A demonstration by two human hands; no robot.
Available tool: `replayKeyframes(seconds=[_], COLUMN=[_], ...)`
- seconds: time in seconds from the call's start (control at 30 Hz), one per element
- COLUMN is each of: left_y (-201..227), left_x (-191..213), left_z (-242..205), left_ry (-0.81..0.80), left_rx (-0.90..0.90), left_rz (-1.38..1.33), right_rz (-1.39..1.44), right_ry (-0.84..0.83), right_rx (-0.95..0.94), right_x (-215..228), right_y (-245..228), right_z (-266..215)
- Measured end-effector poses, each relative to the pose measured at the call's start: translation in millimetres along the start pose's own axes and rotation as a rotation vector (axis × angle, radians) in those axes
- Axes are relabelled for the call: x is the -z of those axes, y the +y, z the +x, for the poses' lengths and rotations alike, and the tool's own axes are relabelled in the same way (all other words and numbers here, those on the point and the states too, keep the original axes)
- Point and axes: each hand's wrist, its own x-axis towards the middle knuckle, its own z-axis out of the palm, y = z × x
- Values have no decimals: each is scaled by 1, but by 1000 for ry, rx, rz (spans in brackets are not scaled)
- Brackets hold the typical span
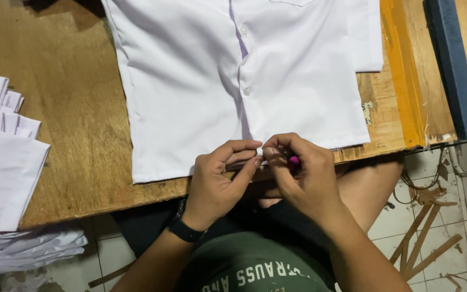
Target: The person trims loose threads from the collar and hem of a white shirt using a small knife. They then button the shirt and smooth it out on the table.
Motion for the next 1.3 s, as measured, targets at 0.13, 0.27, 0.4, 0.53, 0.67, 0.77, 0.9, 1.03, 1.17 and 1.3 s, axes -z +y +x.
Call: replayKeyframes(seconds=[0.13,0.27,0.4,0.53,0.67,0.77,0.9,1.03,1.17,1.3], left_y=[-4,1,0,2,8,14,22,41,57,65], left_x=[-1,1,0,0,-4,-9,-5,-1,3,10], left_z=[-3,3,3,3,3,4,15,46,78,110], left_ry=[22,-3,7,-4,32,83,67,-23,-43,-99], left_rx=[-24,1,23,29,0,-39,-85,-230,-298,-335], left_rz=[-27,-23,-52,-48,32,160,349,244,205,91], right_rz=[127,234,3,-99,-158,-144,-87,-14,52,141], right_ry=[-39,-23,28,-30,-56,-35,-72,-82,-130,-256], right_rx=[-115,-141,21,138,171,169,260,304,247,203], right_x=[1,4,16,21,21,23,33,48,65,80], right_y=[0,1,3,0,4,3,1,-17,-33,-45], right_z=[2,5,8,12,14,17,27,55,86,123])
